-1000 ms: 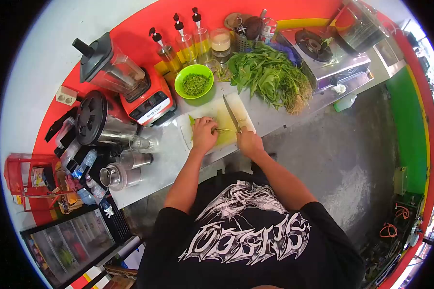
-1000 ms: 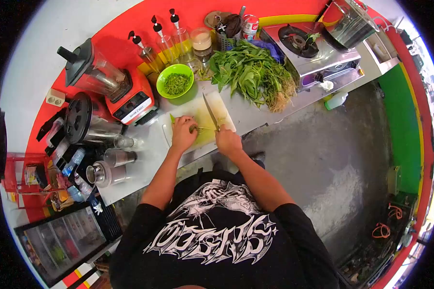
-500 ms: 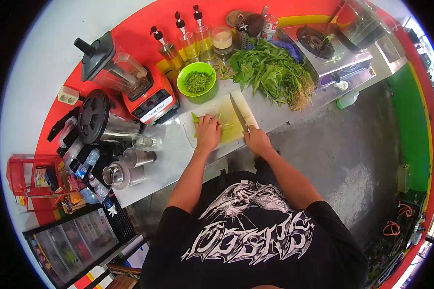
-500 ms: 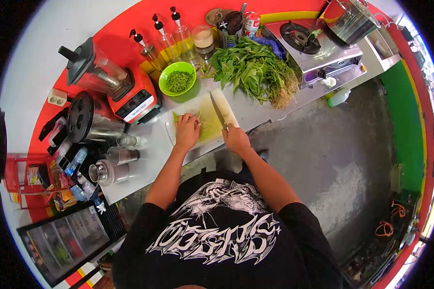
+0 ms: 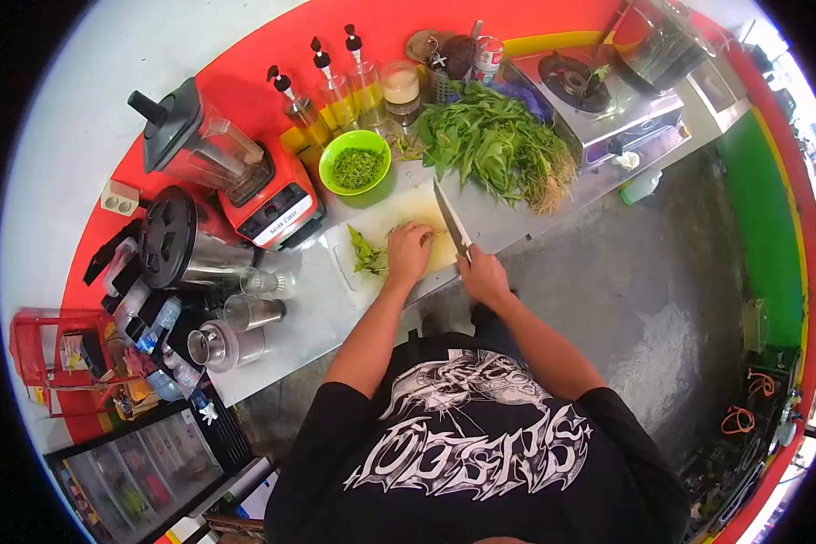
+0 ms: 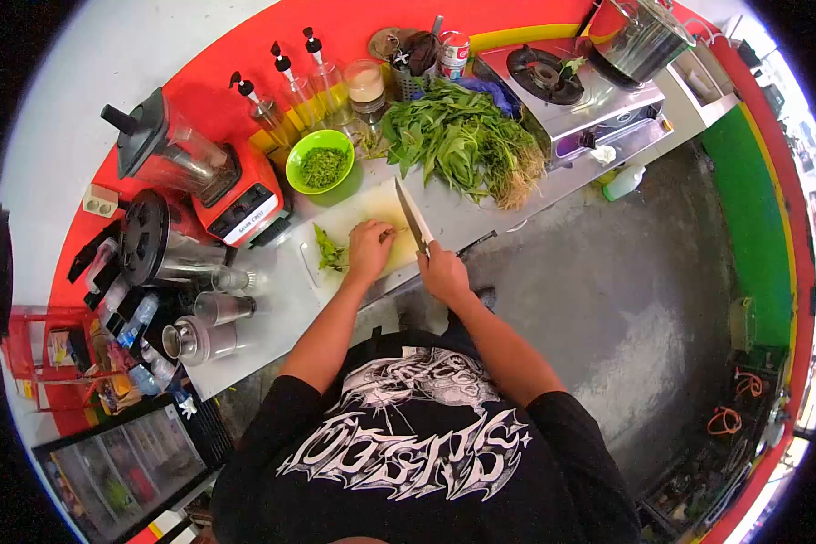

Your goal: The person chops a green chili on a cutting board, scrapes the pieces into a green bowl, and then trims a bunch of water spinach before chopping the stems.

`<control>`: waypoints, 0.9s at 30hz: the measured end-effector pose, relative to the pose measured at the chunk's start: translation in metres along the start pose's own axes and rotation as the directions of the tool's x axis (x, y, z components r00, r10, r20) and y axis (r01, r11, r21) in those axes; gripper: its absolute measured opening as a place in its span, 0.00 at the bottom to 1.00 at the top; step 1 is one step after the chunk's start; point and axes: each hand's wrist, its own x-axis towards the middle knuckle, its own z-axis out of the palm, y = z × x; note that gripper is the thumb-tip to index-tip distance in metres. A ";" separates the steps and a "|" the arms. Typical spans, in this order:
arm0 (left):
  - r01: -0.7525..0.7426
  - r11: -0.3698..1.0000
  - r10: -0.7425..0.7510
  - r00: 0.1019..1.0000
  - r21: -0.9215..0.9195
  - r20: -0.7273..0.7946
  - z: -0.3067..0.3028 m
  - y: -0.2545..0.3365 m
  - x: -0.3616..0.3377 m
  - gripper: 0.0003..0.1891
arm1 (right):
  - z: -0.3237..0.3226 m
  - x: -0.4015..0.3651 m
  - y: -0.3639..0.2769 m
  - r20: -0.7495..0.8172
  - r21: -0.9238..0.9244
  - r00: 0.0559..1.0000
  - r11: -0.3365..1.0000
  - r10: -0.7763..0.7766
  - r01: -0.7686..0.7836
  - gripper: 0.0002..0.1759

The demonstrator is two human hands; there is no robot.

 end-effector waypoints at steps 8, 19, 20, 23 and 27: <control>0.030 0.997 -0.025 0.997 0.068 -0.073 -0.011 0.008 -0.007 0.08 | 0.012 -0.004 -0.010 0.060 -0.111 0.997 0.992 -0.054 0.061 0.20; -0.014 0.995 0.024 0.995 0.103 -0.094 0.001 -0.009 -0.010 0.06 | 0.034 0.003 -0.027 0.154 -0.346 0.988 0.937 0.013 0.041 0.17; -0.016 0.994 0.026 0.995 0.107 -0.096 0.000 -0.009 -0.011 0.06 | 0.035 0.008 -0.029 0.152 -0.344 0.988 0.938 0.010 0.044 0.17; -0.034 0.991 0.043 0.997 0.131 -0.066 -0.005 -0.008 -0.012 0.06 | 0.041 0.032 -0.029 0.115 -0.333 0.993 0.942 0.015 0.025 0.17; 0.023 0.976 -0.015 0.999 0.216 -0.038 -0.017 -0.006 -0.016 0.07 | 0.035 0.032 -0.024 0.093 -0.269 0.995 0.961 -0.044 0.068 0.19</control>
